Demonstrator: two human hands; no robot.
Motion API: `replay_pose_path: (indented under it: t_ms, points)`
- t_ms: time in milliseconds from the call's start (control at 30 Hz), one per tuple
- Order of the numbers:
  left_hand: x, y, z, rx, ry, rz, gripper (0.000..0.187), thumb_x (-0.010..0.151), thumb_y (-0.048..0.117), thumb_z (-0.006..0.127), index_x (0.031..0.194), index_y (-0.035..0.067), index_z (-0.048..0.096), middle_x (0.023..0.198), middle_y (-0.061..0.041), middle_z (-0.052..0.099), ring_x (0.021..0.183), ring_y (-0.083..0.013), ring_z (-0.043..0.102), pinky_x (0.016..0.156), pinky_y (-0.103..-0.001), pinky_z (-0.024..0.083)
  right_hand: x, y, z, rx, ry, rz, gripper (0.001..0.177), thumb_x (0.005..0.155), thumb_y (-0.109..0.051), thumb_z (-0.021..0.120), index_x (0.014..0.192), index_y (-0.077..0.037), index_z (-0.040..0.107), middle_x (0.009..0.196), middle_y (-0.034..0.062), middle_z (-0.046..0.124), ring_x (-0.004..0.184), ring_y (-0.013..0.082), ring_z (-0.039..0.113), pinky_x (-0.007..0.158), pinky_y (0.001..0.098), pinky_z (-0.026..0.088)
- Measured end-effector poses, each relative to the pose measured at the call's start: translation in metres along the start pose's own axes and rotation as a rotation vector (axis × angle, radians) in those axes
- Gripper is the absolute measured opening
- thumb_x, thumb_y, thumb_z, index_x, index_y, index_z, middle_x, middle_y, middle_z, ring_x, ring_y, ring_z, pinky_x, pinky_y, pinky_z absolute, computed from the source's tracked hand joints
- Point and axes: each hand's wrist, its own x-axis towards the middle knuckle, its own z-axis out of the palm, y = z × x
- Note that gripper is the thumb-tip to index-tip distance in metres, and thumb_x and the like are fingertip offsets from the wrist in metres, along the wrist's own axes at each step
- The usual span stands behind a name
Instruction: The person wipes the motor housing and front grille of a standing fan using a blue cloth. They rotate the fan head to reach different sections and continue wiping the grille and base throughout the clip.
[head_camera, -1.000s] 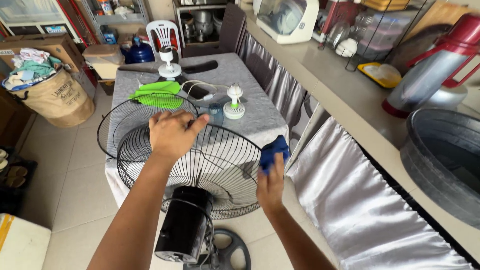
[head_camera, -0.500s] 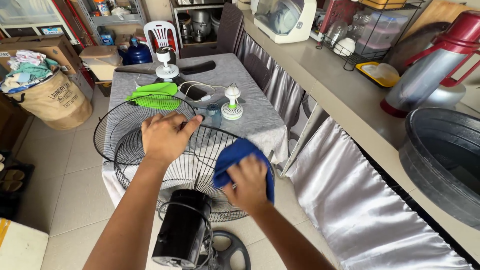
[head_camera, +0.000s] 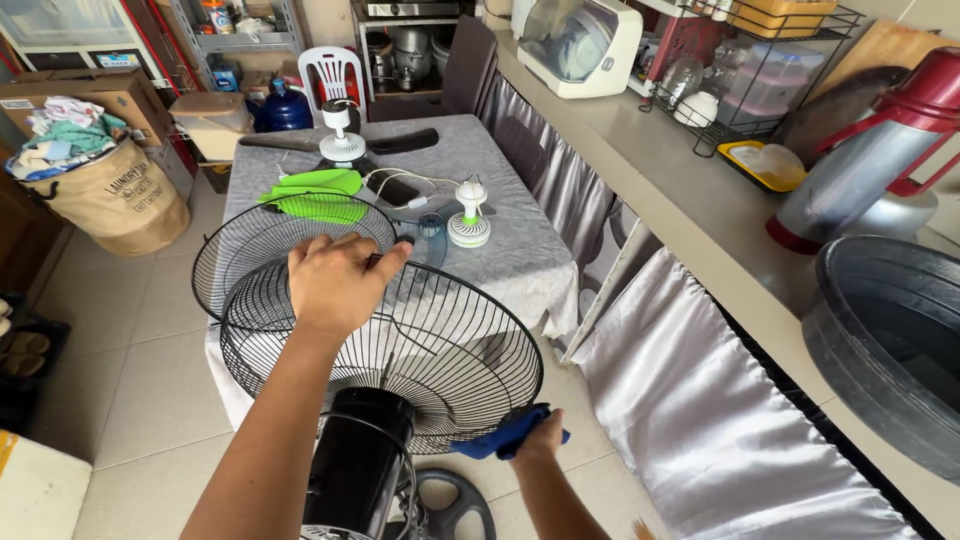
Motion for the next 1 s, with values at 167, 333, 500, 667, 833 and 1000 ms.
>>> replay_pose_path:
  t_ms: [167,333,500,667,833,1000]
  points:
    - [-0.001,0.002,0.004,0.024,0.019,0.014,0.060,0.091,0.066,0.055,0.080,0.013,0.080,0.087,0.000,0.073,0.101,-0.0270,0.060,0.107,-0.050,0.034,-0.093,0.029,0.021,-0.019,0.130,0.159,0.080,0.101,-0.070,0.025,0.158,-0.014,0.030,0.153,0.0198,0.043,0.139,0.0416,0.044,0.115,0.0642,0.034]
    - [-0.004,0.006,0.008,0.015,0.010,0.022,0.062,0.091,0.068,0.055,0.079,0.012,0.079,0.089,0.001,0.073,0.101,-0.0266,0.061,0.107,-0.048,0.035,-0.149,0.054,0.028,-0.098,0.138,0.449,0.102,0.089,-0.091,0.031,0.157,-0.015,0.033,0.151,0.0266,0.047,0.136,0.0456,0.050,0.111,0.0670,0.029]
    - [-0.004,0.003,0.009,-0.023,0.099,0.045,0.062,0.092,0.068,0.055,0.077,0.011,0.078,0.090,-0.001,0.073,0.101,-0.0284,0.061,0.106,-0.050,0.035,-0.084,0.025,-0.027,-0.042,-0.127,0.536,0.093,0.081,-0.085,0.049,0.132,-0.007,0.054,0.128,0.0258,0.056,0.105,0.0408,0.052,0.085,0.0541,0.045]
    - [-0.009,-0.008,0.005,-0.064,0.053,-0.005,0.062,0.091,0.067,0.055,0.080,0.010,0.077,0.087,-0.002,0.072,0.100,-0.0274,0.062,0.110,-0.049,0.035,0.016,0.006,-0.094,-0.229,-0.184,0.291,0.044,0.082,-0.029,0.054,0.116,-0.001,0.056,0.109,0.0235,0.064,0.091,0.0404,0.062,0.081,0.0532,0.055]
    - [-0.007,-0.011,0.002,-0.078,0.061,0.012,0.061,0.091,0.066,0.055,0.079,0.010,0.077,0.088,-0.002,0.072,0.100,-0.0296,0.061,0.108,-0.051,0.034,0.016,0.080,-0.080,-0.550,-0.318,0.451,0.031,0.082,0.008,0.055,0.113,0.006,0.055,0.099,0.0228,0.068,0.084,0.0381,0.070,0.082,0.0531,0.062]
    - [-0.006,-0.007,0.002,-0.065,0.051,-0.006,0.061,0.091,0.066,0.055,0.077,0.010,0.076,0.088,-0.004,0.072,0.101,-0.0301,0.061,0.109,-0.051,0.034,-0.026,0.107,-0.030,-1.051,-0.369,0.328,0.030,0.083,0.002,0.059,0.112,0.008,0.054,0.092,0.0196,0.065,0.077,0.0299,0.068,0.072,0.0476,0.060]
